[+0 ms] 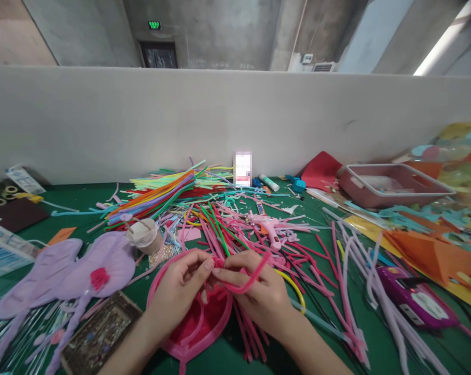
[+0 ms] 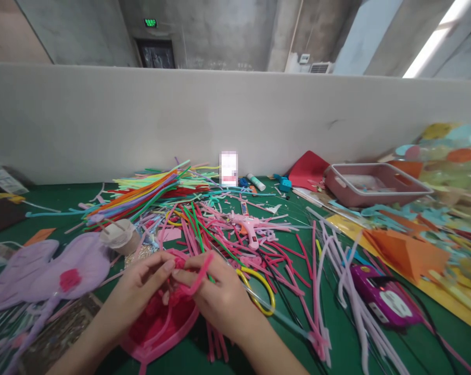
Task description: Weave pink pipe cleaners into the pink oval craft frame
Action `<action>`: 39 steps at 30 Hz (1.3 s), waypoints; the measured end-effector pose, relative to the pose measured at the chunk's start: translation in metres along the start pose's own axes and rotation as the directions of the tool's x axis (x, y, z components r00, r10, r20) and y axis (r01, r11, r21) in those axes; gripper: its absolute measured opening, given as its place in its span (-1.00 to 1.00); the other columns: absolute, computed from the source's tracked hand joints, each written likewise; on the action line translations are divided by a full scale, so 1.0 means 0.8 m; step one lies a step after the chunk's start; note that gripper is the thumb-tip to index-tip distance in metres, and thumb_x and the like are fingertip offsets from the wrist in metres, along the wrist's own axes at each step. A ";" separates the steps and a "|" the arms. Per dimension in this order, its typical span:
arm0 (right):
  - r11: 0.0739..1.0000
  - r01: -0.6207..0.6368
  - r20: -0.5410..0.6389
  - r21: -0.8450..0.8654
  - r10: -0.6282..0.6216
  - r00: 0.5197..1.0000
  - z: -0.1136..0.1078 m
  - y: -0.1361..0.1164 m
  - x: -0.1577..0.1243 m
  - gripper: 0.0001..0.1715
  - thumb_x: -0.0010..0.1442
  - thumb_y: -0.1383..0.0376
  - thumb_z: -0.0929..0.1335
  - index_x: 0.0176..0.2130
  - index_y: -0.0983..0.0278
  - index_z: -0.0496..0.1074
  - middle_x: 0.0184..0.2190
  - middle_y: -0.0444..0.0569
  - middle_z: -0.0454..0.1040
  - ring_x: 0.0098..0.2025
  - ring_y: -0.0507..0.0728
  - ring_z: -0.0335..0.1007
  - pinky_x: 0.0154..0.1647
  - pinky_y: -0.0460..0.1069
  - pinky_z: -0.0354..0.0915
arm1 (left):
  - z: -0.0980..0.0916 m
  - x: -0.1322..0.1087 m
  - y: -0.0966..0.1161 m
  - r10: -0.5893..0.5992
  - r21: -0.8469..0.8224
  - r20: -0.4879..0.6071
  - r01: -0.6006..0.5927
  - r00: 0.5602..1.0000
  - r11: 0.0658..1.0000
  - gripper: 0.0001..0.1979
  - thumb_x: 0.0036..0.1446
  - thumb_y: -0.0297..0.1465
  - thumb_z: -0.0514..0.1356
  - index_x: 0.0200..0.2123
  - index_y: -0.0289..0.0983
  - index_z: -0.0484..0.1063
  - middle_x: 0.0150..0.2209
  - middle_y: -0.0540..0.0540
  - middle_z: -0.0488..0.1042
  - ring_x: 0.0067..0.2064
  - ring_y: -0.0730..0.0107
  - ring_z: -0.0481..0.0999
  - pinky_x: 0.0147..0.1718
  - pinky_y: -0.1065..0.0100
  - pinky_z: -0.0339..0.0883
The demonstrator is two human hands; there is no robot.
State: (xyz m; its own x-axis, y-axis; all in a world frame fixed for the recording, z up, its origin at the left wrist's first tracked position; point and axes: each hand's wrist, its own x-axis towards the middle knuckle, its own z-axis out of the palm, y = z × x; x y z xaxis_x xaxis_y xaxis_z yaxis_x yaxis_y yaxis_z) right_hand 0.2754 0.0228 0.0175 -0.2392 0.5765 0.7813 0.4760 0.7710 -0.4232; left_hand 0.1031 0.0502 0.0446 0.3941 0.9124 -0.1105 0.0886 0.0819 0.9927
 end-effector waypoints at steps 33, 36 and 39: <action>0.828 -0.520 0.002 0.212 0.531 0.847 0.016 -0.002 0.006 -0.77 0.26 0.28 0.31 -0.44 0.26 0.37 -0.48 -0.10 0.39 -0.41 0.06 0.31 -0.40 -0.07 0.22 | 0.005 -0.004 -0.014 0.234 0.348 -0.027 -0.210 0.972 0.914 -0.81 0.20 -0.26 0.16 -0.34 -0.24 0.48 -0.38 -0.02 0.52 -0.36 0.35 0.48 -0.38 0.41 0.30; 0.751 -0.612 0.034 0.248 0.625 0.780 0.018 -0.001 0.006 -0.75 0.23 0.22 0.34 -0.46 0.27 0.38 -0.52 -0.12 0.37 -0.45 0.06 0.29 -0.43 -0.07 0.23 | 0.009 -0.002 -0.014 0.232 0.279 -0.039 -0.212 0.972 0.937 -0.81 0.19 -0.27 0.16 -0.34 -0.26 0.48 -0.37 -0.03 0.52 -0.33 0.33 0.48 -0.33 0.40 0.32; 0.668 -0.661 0.073 0.342 0.682 0.728 0.020 0.001 0.006 -0.77 0.22 0.18 0.35 -0.38 0.29 0.42 -0.47 -0.09 0.44 -0.41 0.07 0.36 -0.39 -0.07 0.30 | 0.011 0.003 -0.016 0.176 0.159 -0.112 -0.157 0.978 0.975 -0.80 0.13 -0.25 0.21 -0.34 -0.28 0.47 -0.38 -0.03 0.50 -0.34 0.34 0.47 -0.34 0.40 0.33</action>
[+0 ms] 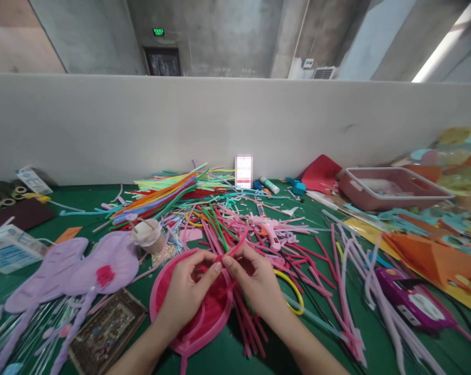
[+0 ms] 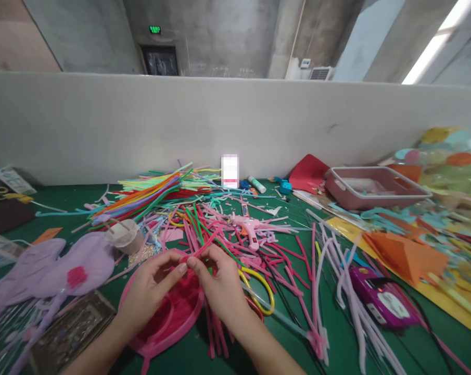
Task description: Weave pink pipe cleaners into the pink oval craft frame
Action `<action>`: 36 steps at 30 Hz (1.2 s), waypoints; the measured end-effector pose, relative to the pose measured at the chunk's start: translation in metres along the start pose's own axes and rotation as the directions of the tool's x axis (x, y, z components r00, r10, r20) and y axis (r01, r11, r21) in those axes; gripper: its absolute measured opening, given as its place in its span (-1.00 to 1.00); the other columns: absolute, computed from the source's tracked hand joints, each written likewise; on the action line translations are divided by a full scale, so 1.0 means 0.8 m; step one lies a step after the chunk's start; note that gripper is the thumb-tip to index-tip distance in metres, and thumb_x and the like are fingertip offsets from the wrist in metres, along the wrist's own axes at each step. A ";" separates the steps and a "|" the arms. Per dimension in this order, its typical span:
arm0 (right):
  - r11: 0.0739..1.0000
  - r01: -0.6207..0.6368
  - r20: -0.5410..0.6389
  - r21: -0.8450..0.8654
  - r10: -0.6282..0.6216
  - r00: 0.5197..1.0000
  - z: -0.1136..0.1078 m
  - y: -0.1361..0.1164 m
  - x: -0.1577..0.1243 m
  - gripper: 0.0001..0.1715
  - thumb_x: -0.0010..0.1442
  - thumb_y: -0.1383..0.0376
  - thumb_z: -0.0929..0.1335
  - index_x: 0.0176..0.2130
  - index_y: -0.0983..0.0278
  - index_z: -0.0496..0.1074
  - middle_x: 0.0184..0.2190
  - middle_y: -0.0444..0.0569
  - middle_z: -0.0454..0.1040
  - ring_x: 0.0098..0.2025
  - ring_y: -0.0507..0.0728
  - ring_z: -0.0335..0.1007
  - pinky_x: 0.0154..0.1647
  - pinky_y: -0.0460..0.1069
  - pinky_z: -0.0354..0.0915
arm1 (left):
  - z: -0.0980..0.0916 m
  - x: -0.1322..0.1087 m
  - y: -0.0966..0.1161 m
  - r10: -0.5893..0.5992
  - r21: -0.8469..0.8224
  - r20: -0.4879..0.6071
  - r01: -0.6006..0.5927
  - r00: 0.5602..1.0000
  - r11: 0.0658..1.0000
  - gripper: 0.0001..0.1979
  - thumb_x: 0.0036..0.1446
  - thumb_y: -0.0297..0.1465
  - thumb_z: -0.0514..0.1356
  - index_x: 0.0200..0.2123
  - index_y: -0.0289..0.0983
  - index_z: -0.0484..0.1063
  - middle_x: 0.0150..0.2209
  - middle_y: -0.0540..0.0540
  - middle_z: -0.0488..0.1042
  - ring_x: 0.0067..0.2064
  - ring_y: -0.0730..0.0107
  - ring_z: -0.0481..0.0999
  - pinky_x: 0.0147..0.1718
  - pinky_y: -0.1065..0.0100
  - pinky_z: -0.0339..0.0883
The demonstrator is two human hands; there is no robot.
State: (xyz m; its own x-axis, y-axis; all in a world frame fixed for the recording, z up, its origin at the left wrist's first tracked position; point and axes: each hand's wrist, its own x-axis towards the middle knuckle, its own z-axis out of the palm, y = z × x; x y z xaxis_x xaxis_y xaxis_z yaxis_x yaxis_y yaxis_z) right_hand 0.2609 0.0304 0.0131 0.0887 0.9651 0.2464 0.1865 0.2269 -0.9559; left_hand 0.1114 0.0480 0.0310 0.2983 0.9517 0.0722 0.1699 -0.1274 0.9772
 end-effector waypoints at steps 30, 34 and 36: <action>0.998 0.017 0.034 0.054 -0.019 0.999 0.004 -0.011 -0.007 -0.81 0.21 0.23 0.32 -0.40 0.28 0.39 -0.49 -0.13 0.39 -0.45 0.04 0.27 -0.43 -0.09 0.21 | -0.008 0.001 0.006 0.047 0.073 -0.005 -0.046 0.999 0.996 -0.80 0.08 -0.25 0.24 -0.45 -0.27 0.48 -0.46 -0.02 0.49 -0.39 0.34 0.44 -0.39 0.42 0.31; 0.977 -0.051 -0.100 0.207 0.073 0.992 0.024 -0.011 -0.020 -0.74 0.20 0.14 0.35 -0.39 0.28 0.40 -0.50 -0.14 0.35 -0.46 0.03 0.24 -0.46 -0.10 0.17 | 0.003 -0.008 0.005 0.131 0.124 -0.131 -0.114 0.983 0.986 -0.84 0.10 -0.31 0.23 -0.45 -0.25 0.48 -0.46 0.00 0.50 -0.38 0.34 0.47 -0.36 0.43 0.33; 0.952 -0.073 -0.136 0.298 0.118 0.984 0.034 -0.013 -0.026 -0.72 0.19 0.12 0.36 -0.40 0.28 0.39 -0.51 -0.16 0.33 -0.46 0.02 0.23 -0.45 -0.11 0.18 | 0.007 -0.011 0.005 0.171 0.149 -0.180 -0.145 0.969 0.978 -0.86 0.11 -0.32 0.22 -0.45 -0.24 0.48 -0.46 0.00 0.51 -0.38 0.35 0.47 -0.37 0.44 0.33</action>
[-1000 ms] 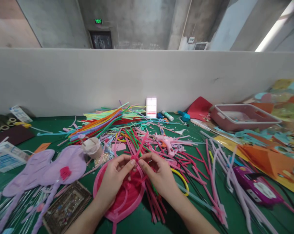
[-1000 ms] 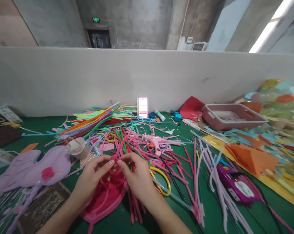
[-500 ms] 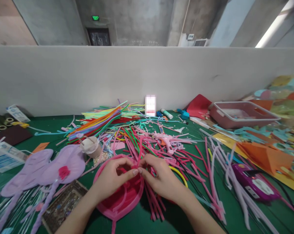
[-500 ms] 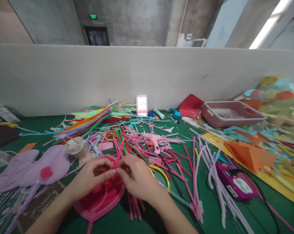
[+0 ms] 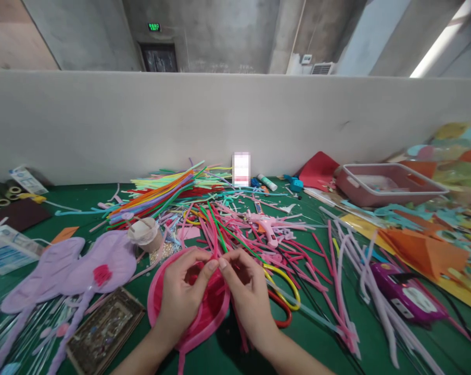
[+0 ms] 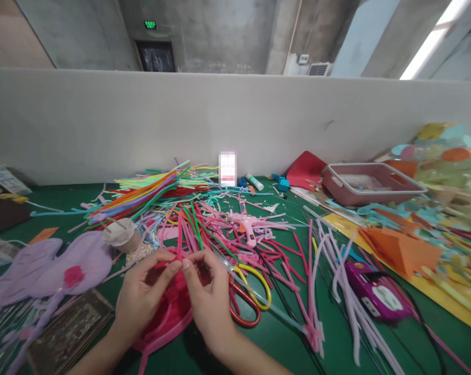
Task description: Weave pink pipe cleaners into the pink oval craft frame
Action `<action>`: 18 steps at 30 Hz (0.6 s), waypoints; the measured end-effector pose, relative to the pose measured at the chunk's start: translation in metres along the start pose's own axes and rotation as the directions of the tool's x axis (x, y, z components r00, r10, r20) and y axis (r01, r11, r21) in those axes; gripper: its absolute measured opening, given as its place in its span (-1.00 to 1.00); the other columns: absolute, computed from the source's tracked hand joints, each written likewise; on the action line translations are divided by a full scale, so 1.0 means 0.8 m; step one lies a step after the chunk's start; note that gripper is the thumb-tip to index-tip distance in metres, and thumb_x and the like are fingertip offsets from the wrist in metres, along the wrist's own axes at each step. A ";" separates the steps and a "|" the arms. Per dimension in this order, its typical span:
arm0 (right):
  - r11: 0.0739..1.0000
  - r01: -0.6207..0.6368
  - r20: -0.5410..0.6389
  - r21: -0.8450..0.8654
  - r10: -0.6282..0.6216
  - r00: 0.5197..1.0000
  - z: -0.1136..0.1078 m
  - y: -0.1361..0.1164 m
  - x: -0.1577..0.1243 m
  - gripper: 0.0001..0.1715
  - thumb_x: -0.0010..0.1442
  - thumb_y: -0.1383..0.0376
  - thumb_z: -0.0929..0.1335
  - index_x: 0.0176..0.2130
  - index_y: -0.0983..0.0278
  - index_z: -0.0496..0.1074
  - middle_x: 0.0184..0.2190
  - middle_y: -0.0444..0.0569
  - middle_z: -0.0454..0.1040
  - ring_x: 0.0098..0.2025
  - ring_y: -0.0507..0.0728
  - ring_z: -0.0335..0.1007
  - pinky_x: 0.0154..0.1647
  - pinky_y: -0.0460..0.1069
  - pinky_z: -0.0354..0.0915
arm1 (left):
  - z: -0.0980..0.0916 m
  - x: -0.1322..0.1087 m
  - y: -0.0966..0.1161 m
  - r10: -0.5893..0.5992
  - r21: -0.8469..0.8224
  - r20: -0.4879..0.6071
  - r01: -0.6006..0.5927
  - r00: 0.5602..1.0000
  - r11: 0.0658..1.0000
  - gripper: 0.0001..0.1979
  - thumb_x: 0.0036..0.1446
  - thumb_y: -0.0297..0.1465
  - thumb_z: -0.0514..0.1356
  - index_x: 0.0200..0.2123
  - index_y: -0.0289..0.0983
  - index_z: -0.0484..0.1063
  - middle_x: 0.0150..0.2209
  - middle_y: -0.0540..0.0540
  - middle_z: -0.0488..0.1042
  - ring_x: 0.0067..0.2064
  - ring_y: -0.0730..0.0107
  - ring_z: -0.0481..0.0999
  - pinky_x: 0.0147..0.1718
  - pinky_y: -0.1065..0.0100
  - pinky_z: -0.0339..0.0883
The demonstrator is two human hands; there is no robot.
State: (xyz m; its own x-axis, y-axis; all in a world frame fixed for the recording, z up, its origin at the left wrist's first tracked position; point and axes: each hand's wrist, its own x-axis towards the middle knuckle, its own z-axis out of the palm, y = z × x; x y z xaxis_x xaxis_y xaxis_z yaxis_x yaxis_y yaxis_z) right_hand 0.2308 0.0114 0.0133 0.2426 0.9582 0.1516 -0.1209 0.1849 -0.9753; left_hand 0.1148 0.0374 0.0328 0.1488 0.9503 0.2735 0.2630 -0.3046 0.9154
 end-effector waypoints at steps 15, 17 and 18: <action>0.986 -0.078 0.442 -0.145 0.135 0.887 -0.049 -0.006 0.044 -0.81 0.14 0.22 0.40 -0.37 0.30 0.52 -0.47 -0.12 0.49 -0.37 0.07 0.40 -0.33 -0.07 0.30 | -0.035 0.026 -0.003 -0.182 0.094 0.473 0.156 0.862 0.983 -0.80 0.05 -0.24 0.27 -0.48 -0.25 0.50 -0.50 0.02 0.51 -0.45 0.39 0.46 -0.43 0.44 0.30; 0.985 -0.108 0.484 -0.134 0.160 0.860 -0.049 -0.008 0.042 -0.83 0.12 0.23 0.41 -0.35 0.30 0.54 -0.46 -0.11 0.52 -0.34 0.08 0.42 -0.28 -0.06 0.32 | -0.036 0.026 -0.004 -0.209 0.100 0.500 0.184 0.840 0.978 -0.79 0.05 -0.23 0.27 -0.47 -0.26 0.49 -0.49 0.01 0.51 -0.44 0.38 0.46 -0.42 0.43 0.30; 0.985 -0.119 0.500 -0.125 0.166 0.850 -0.050 -0.009 0.042 -0.84 0.11 0.23 0.42 -0.34 0.29 0.55 -0.45 -0.11 0.52 -0.33 0.08 0.42 -0.27 -0.07 0.32 | -0.037 0.026 -0.005 -0.229 0.099 0.514 0.209 0.826 0.973 -0.78 0.04 -0.22 0.26 -0.47 -0.27 0.48 -0.49 0.00 0.51 -0.43 0.38 0.46 -0.41 0.42 0.31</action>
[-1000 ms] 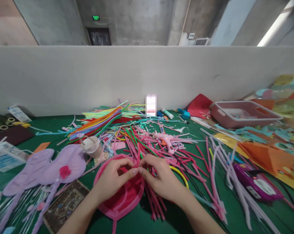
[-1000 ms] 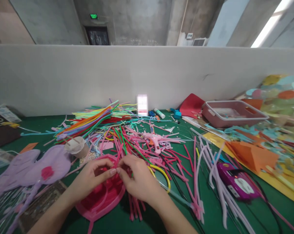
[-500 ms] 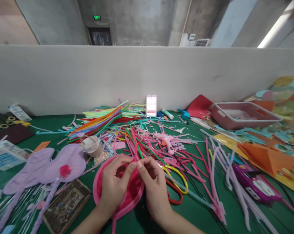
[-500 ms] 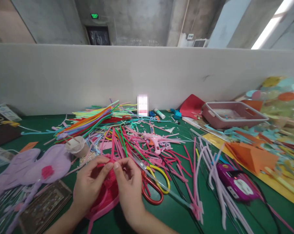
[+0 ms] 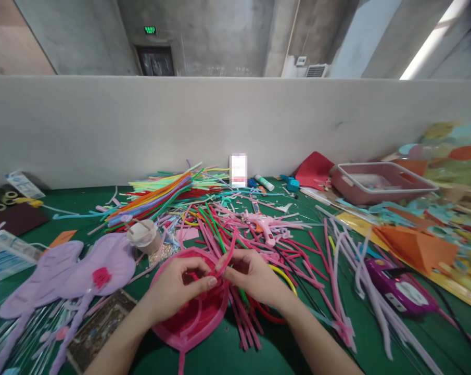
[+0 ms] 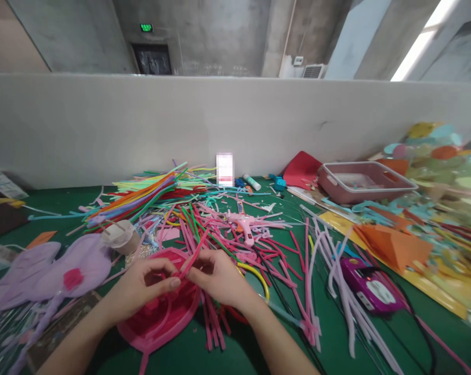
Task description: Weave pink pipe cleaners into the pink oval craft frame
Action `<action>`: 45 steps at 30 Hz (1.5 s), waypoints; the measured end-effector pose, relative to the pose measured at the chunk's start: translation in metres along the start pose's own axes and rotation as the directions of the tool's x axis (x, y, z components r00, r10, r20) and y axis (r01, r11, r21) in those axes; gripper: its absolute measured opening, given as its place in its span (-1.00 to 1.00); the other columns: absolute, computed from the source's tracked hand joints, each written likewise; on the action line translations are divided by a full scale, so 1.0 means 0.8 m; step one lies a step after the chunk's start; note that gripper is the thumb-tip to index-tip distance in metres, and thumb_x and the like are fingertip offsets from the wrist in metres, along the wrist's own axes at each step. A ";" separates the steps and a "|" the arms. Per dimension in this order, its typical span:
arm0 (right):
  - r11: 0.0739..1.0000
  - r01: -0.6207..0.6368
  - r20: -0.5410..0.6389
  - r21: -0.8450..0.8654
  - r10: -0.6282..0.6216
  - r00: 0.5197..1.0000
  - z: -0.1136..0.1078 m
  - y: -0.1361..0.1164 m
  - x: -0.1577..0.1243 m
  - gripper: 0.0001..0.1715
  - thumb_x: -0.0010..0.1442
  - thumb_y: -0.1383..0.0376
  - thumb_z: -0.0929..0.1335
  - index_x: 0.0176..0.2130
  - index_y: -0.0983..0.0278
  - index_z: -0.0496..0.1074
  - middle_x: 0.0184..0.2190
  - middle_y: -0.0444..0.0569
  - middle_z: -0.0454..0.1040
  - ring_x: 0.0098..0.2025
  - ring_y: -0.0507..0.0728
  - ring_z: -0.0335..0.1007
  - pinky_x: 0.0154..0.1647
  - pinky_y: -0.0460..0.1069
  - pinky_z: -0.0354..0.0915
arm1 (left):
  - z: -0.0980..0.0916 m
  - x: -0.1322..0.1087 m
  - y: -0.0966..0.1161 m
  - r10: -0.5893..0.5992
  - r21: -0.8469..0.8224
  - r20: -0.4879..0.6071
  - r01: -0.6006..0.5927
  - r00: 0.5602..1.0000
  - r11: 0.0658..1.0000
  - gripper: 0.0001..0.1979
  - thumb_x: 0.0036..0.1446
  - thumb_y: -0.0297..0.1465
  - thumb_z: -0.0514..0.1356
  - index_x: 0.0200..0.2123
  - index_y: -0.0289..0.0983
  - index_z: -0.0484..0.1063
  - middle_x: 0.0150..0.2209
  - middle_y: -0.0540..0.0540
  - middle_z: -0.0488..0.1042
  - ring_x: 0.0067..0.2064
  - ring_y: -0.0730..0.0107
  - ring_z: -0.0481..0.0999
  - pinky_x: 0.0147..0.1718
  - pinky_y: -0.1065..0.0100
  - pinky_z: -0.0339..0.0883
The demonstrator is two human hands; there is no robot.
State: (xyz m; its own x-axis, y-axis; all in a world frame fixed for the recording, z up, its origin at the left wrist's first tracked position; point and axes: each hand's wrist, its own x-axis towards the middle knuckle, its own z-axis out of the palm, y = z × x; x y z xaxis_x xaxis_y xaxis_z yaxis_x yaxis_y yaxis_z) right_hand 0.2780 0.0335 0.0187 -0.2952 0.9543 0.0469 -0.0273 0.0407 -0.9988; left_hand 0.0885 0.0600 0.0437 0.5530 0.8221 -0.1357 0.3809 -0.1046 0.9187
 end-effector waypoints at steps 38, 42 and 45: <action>0.978 0.015 -0.192 0.208 0.026 0.981 0.010 0.007 0.007 -0.61 0.09 0.03 0.45 -0.35 0.31 0.42 -0.48 -0.15 0.41 -0.44 -0.01 0.29 -0.38 -0.10 0.19 | 0.012 0.004 -0.007 -0.029 -0.358 -0.215 -0.051 0.976 0.932 -0.77 0.05 -0.23 0.29 -0.30 -0.27 0.54 -0.38 -0.01 0.55 -0.39 0.40 0.51 -0.33 0.41 0.40; 0.982 -0.068 -0.040 0.178 0.077 0.996 0.008 0.002 0.003 -0.58 0.06 0.01 0.47 -0.38 0.32 0.41 -0.54 -0.20 0.33 -0.50 -0.04 0.21 -0.45 -0.11 0.13 | 0.003 0.004 -0.006 -0.003 -0.287 -0.162 -0.044 0.987 0.957 -0.77 0.05 -0.23 0.29 -0.44 -0.30 0.52 -0.52 0.03 0.46 -0.51 0.49 0.40 -0.48 0.48 0.32; 0.985 -0.043 -0.058 0.166 0.053 0.997 0.012 0.002 0.001 -0.58 0.09 0.00 0.44 -0.36 0.31 0.40 -0.53 -0.21 0.31 -0.49 -0.04 0.19 -0.45 -0.12 0.12 | 0.006 0.005 -0.007 -0.036 -0.319 -0.164 -0.018 0.986 0.948 -0.74 0.03 -0.21 0.30 -0.48 -0.31 0.48 -0.58 0.06 0.40 -0.54 0.51 0.36 -0.56 0.51 0.27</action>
State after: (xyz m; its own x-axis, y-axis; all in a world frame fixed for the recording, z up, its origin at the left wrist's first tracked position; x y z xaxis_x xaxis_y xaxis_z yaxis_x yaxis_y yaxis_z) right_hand 0.2683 0.0315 0.0176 -0.2399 0.9708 -0.0071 -0.1724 -0.0498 -0.9838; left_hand 0.0923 0.0616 0.0365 0.4101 0.9058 -0.1066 0.1147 0.0648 0.9913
